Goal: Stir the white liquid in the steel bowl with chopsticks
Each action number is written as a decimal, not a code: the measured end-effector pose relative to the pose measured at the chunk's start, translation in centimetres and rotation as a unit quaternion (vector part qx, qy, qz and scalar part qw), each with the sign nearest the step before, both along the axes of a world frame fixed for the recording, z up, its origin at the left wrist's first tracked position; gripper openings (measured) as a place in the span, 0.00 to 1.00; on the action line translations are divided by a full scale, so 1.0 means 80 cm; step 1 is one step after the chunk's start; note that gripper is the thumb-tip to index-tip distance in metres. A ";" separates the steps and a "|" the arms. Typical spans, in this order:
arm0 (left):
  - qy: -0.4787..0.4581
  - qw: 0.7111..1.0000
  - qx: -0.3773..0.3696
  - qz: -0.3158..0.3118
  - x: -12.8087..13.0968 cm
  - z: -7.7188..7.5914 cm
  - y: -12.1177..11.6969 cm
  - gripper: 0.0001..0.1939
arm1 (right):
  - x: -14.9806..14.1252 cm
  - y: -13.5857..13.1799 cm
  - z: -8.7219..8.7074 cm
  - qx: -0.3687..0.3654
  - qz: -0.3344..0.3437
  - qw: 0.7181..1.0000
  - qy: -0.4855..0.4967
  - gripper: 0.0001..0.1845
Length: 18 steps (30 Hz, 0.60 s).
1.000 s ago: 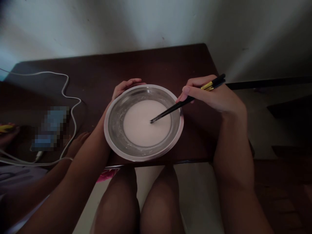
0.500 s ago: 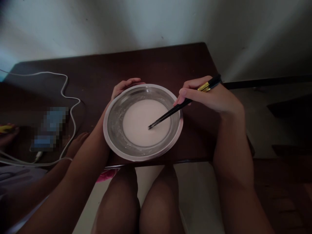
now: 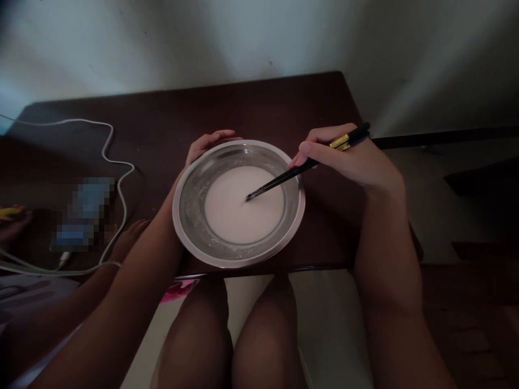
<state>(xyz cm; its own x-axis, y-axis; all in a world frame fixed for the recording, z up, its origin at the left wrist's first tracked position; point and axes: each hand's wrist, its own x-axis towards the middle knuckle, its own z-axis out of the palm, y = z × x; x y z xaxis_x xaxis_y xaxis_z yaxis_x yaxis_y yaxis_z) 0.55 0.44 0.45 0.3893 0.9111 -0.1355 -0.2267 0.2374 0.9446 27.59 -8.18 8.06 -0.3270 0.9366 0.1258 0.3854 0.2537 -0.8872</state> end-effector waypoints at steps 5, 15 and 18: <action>0.005 1.000 0.001 0.010 0.001 0.002 -0.002 0.13 | 0.002 0.000 0.001 -0.009 0.020 1.000 -0.007 0.11; -0.008 1.000 0.012 -0.007 -0.003 -0.001 0.002 0.13 | 0.000 -0.001 0.002 -0.012 0.018 1.000 -0.002 0.12; -0.004 0.999 0.036 0.002 -0.003 -0.002 0.000 0.14 | -0.001 0.000 0.001 -0.003 0.011 1.000 0.002 0.11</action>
